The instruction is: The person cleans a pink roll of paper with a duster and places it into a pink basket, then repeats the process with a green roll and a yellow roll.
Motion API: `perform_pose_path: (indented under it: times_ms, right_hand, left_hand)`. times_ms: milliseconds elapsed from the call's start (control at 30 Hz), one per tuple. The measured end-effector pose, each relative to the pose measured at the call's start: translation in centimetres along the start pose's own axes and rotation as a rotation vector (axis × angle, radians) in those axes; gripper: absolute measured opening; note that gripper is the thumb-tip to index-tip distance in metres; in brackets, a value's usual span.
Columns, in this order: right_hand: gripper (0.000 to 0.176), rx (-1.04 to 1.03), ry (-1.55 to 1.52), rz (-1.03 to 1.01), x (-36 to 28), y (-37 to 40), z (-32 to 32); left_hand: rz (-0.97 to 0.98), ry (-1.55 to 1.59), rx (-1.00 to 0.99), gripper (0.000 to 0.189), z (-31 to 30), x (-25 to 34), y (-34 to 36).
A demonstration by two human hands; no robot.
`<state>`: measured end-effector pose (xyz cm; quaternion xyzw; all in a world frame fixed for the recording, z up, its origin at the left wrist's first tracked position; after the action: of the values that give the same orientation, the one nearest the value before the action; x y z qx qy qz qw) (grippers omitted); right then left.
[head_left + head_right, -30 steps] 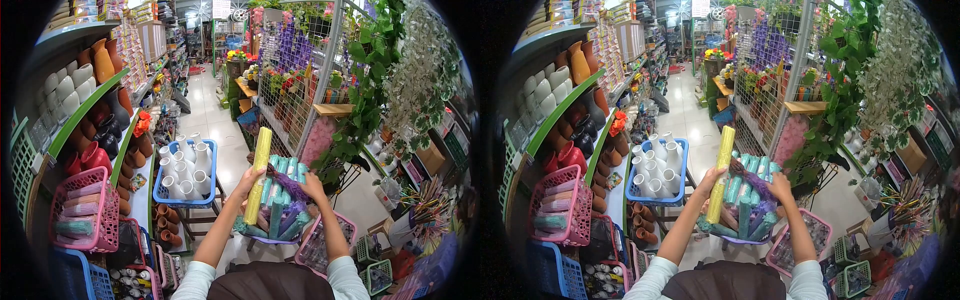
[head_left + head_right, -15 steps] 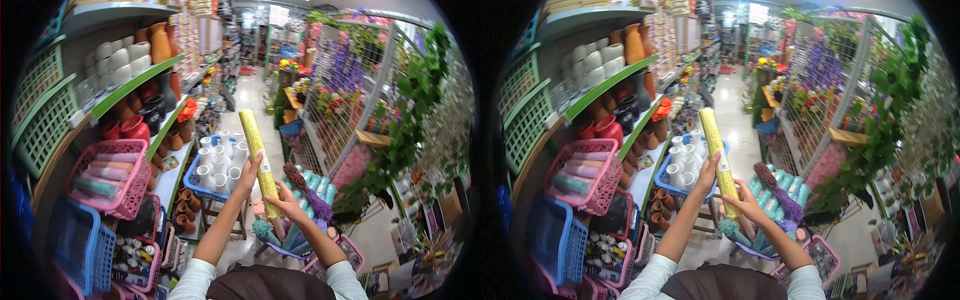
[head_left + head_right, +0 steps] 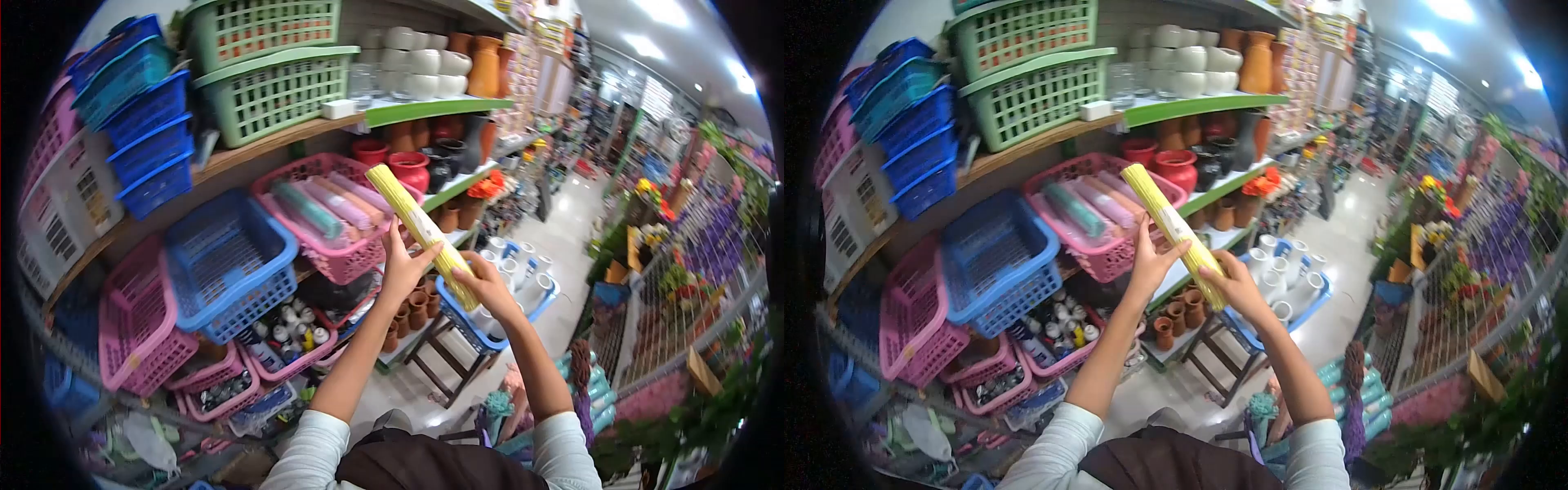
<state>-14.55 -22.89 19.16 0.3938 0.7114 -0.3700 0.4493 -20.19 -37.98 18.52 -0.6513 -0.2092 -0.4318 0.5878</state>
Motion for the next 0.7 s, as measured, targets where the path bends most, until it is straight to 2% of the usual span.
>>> perform_pose_path:
  times_ms: [33, 67, 100, 133, 167, 233, 300, 333, 400, 633, 700]
  right_hand:
    - [0.041, -0.032, 0.063, -0.025, 0.0, -2.3, 0.6]
    - [0.041, -0.027, 0.121, -0.145, -0.4, -4.7, 1.2]
    - [0.043, -0.069, 0.118, -0.165, -0.8, -6.8, 2.1]
    - [0.045, -0.091, 0.118, -0.162, -1.1, -8.9, 2.9]
    - [0.046, -0.111, 0.118, -0.158, -1.3, -11.0, 3.7]
    - [0.044, -0.08, 0.226, -0.172, -0.9, -15.7, 5.3]
    - [0.043, -0.153, 0.157, -0.168, -0.3, -19.8, 8.1]
    - [0.044, -0.14, 0.244, -0.201, -0.9, -21.1, 9.5]
    - [0.045, -0.111, 0.42, -0.261, -1.6, -23.3, 12.4]
    - [0.046, -0.164, 0.569, -0.16, 0.3, -29.3, 19.3]
    - [0.041, -0.208, 0.585, -0.196, 1.1, -30.1, 20.6]
  left_hand:
    - [0.037, 0.007, 0.048, 0.087, -1.9, 0.0, -0.2]
    - [0.004, -0.207, 0.096, 0.082, -4.2, 0.1, -0.1]
    - [-0.032, -0.418, 0.143, 0.077, -6.3, 1.5, -0.1]
    - [-0.018, -0.613, 0.173, 0.065, -8.4, 2.9, -0.3]
    - [-0.136, -0.658, 0.197, 0.047, -10.7, 3.0, -0.2]
    - [-0.204, -1.238, 0.151, 0.034, -13.9, 5.2, 0.3]
    - [-0.366, -1.498, 0.105, 0.03, -16.1, 5.8, 1.2]
    - [-0.499, -1.593, 0.087, 0.036, -17.3, 5.0, 1.7]
    - [-0.501, -1.505, 0.111, 0.039, -18.5, 4.2, 2.3]
    - [-0.423, -1.468, 0.132, 0.05, -18.3, 4.7, 2.9]
    - [-0.414, -1.463, 0.12, 0.051, -18.2, 4.8, 3.0]
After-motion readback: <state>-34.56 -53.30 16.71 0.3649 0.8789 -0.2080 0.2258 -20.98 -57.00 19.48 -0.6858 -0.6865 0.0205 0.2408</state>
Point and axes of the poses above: each hand's wrist, its own y-axis away from the middle knuckle, its own z-axis out of the palm, x = y × z, the point moved 8 cm from there along -y, towards the middle knuckle, and after that the axes turned 13 degrees about -x, right-handed, at the moved point
